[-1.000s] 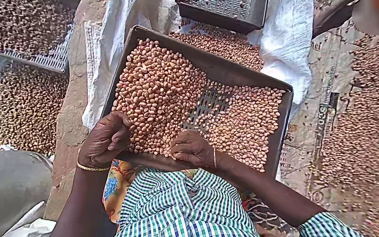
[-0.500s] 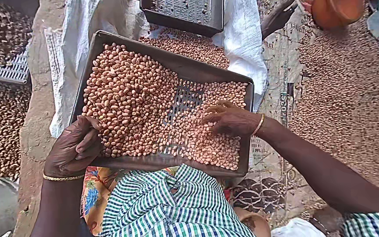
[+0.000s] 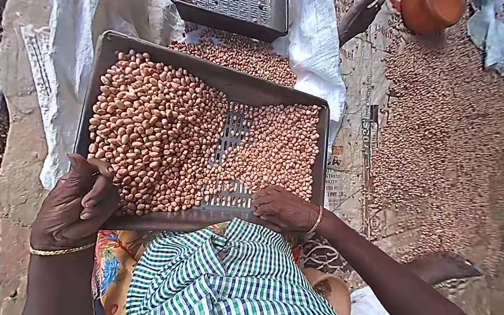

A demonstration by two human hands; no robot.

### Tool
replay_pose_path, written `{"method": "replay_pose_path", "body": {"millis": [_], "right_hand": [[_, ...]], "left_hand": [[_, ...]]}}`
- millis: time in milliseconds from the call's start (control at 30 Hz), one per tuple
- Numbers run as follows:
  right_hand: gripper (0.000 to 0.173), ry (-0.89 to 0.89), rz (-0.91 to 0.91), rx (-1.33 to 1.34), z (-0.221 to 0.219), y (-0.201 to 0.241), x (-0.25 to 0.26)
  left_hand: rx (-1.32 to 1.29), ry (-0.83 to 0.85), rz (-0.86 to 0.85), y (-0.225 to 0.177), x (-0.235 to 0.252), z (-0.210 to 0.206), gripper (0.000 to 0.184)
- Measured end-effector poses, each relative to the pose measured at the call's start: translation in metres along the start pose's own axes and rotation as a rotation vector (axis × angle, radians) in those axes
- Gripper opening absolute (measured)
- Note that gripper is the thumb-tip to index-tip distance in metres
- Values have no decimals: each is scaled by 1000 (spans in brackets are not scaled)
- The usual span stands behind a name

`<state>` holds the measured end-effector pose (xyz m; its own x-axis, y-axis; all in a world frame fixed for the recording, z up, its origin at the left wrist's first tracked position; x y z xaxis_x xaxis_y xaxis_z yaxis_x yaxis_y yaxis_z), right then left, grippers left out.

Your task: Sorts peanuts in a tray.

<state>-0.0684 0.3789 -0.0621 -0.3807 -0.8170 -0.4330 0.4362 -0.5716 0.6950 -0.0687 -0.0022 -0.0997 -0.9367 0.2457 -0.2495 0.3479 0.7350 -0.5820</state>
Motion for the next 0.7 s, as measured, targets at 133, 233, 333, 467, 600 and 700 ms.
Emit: {"method": "replay_pose_path", "body": {"millis": [133,233,333,467,600,700], "right_hand": [[9,-18,-222,-243,60,-3,-44],[12,-610,-150,-227,83,-14,-53],[17,-947,-345,-82,69,-39,-44],[18,-1030,-446,-53,47,-47,-43],[20,-864,-440,-236,28,-41,-27],[17,-978,-408,-242,27,-43,-26]], "left_hand": [[32,0,-11,-2,-4,-1,44],[43,63,-54,0,-2,8,42],[21,94,-53,1,-2,15,40],[21,94,-60,1,-3,16,38],[62,81,-77,0,-3,17,37],[14,116,-74,-1,-4,15,36]]}}
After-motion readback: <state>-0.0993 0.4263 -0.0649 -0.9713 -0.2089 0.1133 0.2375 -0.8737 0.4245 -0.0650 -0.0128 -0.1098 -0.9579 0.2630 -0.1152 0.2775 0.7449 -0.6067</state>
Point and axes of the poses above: each hand's wrist, its own x-axis towards the middle knuckle, its own z-axis out of the back of the hand, y = z × x, the point moved 2 cm from there along x, towards the middle knuckle, and after that the axes turned 1 degree about y, right-handed, at the moved point
